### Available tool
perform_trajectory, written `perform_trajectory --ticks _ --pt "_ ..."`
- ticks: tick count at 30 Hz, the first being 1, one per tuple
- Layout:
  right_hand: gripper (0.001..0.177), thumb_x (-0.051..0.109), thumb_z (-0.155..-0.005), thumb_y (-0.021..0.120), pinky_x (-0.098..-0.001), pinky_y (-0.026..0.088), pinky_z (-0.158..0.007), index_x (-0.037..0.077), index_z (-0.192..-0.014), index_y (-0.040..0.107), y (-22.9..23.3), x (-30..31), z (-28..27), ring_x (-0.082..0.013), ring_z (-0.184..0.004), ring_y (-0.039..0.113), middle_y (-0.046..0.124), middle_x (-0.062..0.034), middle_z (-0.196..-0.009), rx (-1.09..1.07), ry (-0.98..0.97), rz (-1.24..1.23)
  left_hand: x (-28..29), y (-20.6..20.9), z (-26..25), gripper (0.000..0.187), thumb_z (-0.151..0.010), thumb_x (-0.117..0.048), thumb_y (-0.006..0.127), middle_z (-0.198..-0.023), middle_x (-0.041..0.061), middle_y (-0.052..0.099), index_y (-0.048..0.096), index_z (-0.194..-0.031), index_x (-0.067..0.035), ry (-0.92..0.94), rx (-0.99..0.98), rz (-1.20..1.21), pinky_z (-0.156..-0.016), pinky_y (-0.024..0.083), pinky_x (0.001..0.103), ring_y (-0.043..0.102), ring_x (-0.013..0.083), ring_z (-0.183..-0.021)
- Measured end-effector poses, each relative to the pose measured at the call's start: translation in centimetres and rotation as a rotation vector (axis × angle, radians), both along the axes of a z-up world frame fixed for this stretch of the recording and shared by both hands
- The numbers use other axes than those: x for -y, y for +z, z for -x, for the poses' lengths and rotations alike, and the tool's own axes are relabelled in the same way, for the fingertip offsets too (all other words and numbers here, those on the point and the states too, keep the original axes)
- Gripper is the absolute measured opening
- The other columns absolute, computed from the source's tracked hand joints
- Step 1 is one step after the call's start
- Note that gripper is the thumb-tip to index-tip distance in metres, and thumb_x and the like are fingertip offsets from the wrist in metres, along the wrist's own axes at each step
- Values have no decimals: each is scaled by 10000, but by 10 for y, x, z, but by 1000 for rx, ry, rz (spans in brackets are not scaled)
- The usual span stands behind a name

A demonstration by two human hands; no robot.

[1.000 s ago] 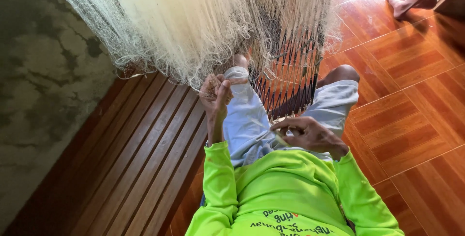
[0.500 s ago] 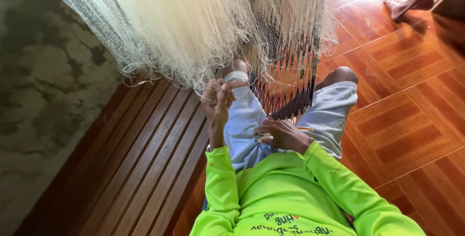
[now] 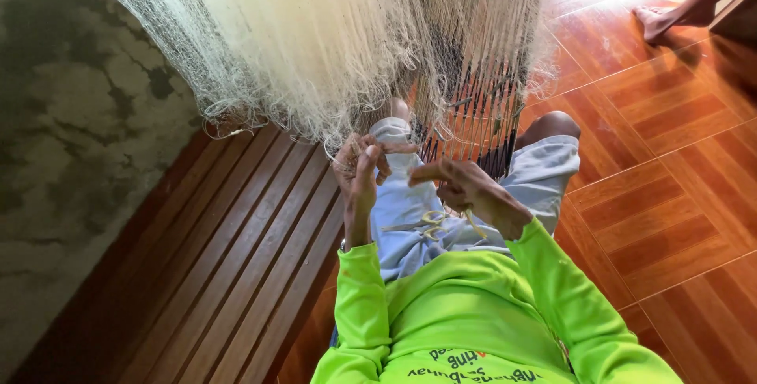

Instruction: A person is sitting on the floor, weaving a fine-mesh fishing net using a wooden shuttle and tying intricate knots.

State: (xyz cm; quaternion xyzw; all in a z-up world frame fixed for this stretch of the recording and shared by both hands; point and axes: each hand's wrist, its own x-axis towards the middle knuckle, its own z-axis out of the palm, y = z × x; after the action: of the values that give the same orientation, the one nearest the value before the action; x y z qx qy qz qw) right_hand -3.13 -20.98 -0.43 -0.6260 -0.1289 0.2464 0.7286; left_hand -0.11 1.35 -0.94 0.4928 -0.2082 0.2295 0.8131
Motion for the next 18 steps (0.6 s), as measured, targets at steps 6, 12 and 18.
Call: perform_trajectory --ticks 6,12,18 --pt "446 475 -1009 609 -182 247 -334 35 -1037 670 30 -32 -21 -3 -416 297 435 54 -686 -115 -58 -435 2 22 14 349 -987 -265 643 -559 139 578 608 -745 -17 -102 13 37 -370 345 227 565 170 -498" --pt "135 177 -1012 632 -171 354 -339 86 -1095 688 56 -37 -31 24 -409 403 736 -110 -1016 99 -119 -482 7 2 6 318 -989 -225 640 -606 156 610 564 -745 -37 -101 18 62 -370 373 224 654 207 -616" --pt "118 144 -1049 548 -179 367 -354 95 -1151 585 68 -36 -28 -6 -427 407 678 -108 -886 256 -249 -422 3 11 11 332 -995 -247 636 -594 135 597 572 -734 -52 -22 -9 42 -360 363 217 689 235 -659"
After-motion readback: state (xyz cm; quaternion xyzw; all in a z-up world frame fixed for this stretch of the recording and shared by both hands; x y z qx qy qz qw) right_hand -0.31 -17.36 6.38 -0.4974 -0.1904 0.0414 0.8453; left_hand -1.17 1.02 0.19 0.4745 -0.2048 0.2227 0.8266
